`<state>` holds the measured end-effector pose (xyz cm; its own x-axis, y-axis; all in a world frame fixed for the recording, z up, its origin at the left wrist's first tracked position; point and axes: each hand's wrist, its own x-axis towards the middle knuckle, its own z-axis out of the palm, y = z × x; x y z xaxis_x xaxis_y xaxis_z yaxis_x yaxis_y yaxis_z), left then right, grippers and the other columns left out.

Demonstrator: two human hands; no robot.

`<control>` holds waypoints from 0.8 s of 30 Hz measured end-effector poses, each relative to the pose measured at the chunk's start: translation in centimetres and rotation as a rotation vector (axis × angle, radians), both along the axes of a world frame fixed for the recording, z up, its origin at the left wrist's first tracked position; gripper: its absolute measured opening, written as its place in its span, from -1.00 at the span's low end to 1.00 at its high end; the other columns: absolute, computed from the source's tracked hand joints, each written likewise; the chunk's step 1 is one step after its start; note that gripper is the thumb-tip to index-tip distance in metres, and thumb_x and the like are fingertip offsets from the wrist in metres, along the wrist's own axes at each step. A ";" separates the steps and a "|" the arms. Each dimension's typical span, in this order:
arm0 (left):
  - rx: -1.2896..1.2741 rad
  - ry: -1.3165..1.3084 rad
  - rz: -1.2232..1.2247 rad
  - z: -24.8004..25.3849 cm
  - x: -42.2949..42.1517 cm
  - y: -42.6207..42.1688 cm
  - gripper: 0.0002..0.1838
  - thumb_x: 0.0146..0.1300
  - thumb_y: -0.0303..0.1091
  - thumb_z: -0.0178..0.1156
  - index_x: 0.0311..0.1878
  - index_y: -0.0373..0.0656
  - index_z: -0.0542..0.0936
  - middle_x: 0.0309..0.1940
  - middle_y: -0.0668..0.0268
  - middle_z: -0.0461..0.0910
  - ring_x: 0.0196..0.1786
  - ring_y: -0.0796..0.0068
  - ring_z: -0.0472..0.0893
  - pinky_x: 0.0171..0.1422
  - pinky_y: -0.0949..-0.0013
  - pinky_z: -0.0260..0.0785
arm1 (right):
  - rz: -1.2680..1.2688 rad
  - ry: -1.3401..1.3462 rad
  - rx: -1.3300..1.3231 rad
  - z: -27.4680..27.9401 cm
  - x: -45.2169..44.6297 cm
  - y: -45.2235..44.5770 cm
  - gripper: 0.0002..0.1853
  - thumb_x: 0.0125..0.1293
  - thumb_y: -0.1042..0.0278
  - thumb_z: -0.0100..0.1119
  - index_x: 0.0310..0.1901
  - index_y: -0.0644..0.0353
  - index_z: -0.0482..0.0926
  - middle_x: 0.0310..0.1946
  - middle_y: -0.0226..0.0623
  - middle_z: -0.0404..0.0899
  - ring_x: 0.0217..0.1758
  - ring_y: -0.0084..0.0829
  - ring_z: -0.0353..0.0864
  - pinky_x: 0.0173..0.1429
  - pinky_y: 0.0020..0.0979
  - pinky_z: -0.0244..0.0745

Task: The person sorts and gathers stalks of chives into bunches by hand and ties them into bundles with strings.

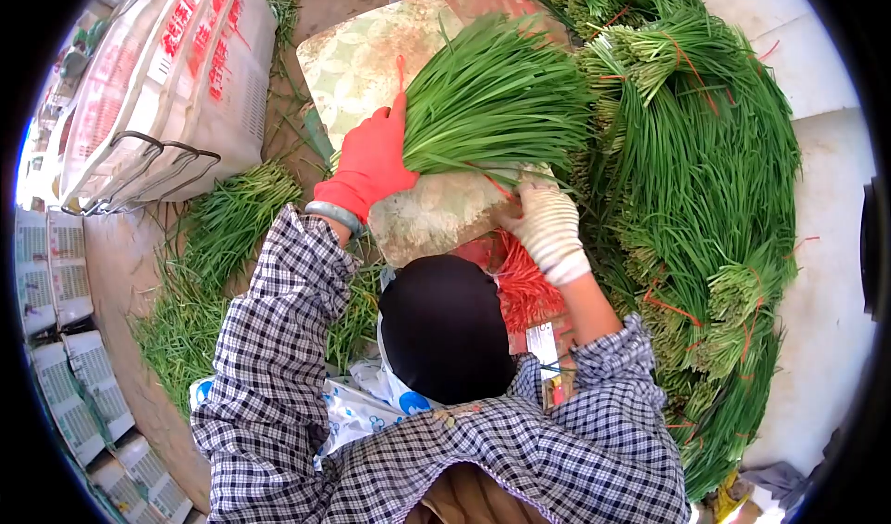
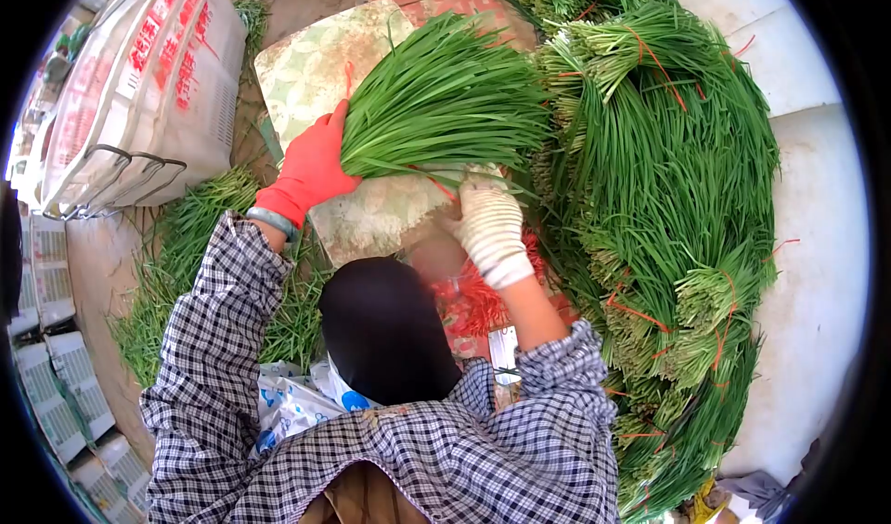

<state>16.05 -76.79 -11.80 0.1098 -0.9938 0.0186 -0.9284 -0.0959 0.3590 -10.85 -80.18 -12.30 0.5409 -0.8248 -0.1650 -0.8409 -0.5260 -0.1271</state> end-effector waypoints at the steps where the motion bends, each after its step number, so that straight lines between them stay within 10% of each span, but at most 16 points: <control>1: -0.007 0.000 0.004 0.0 0.1 0.0 0.13 -0.30 -0.18 0.50 0.40 -0.24 0.13 -0.08 -0.01 0.50 -0.11 -0.03 0.61 -0.08 0.07 0.52 | -0.076 0.023 0.057 0.7 1.3 -0.2 -0.62 0.07 0.05 0.33 -0.24 0.22 0.64 -0.16 -0.02 0.64 -0.04 -0.05 0.61 0.13 -0.08 0.47; 5: 0.048 0.038 0.020 0.3 0.2 0.1 0.12 -0.24 -0.13 0.46 0.44 -0.20 0.11 -0.02 -0.06 0.50 -0.04 -0.08 0.58 -0.01 0.05 0.48 | -0.005 -0.010 -0.176 -3.3 2.1 -1.2 -0.81 0.09 0.36 0.22 -0.27 0.25 0.63 -0.25 0.00 0.66 -0.05 -0.07 0.65 0.10 -0.07 0.52; 16: 0.089 0.077 -0.029 0.5 0.9 0.0 0.28 -0.33 0.02 0.54 0.46 -0.25 0.06 -0.02 -0.08 0.50 -0.02 -0.10 0.57 0.02 0.06 0.47 | 0.114 -0.242 0.230 -1.3 2.5 7.2 -0.86 0.26 0.35 0.19 -0.24 0.22 0.58 -0.49 -0.09 0.62 -0.40 -0.10 0.65 -0.30 -0.18 0.53; 19: 0.083 0.055 -0.068 0.2 1.1 0.0 0.32 -0.38 0.01 0.56 0.46 -0.28 0.04 -0.01 -0.07 0.50 -0.01 -0.08 0.57 0.04 0.08 0.48 | -0.441 -1.223 1.000 2.2 1.9 6.4 -0.71 0.31 0.47 0.18 0.04 0.36 0.52 -0.47 -0.32 0.57 -0.45 -0.48 0.60 -0.39 -0.49 0.54; 22: 0.083 0.040 -0.072 0.5 1.0 0.0 0.31 -0.42 0.02 0.59 0.42 -0.30 0.09 -0.07 -0.05 0.51 -0.05 -0.04 0.59 0.00 0.07 0.50 | -0.226 -1.219 1.134 0.0 1.4 2.0 -0.60 0.28 0.42 0.23 0.13 0.35 0.50 -0.15 -0.21 0.63 -0.05 -0.33 0.65 0.16 -0.28 0.55; 24: 0.083 0.048 -0.047 0.4 0.8 0.0 0.28 -0.41 -0.01 0.58 0.41 -0.30 0.10 -0.09 -0.03 0.52 -0.04 -0.01 0.60 -0.01 0.08 0.50 | -0.160 -1.411 1.275 0.7 3.7 0.4 -0.64 0.27 0.41 0.26 0.07 0.36 0.52 -0.07 -0.10 0.66 0.00 -0.21 0.67 0.18 -0.21 0.56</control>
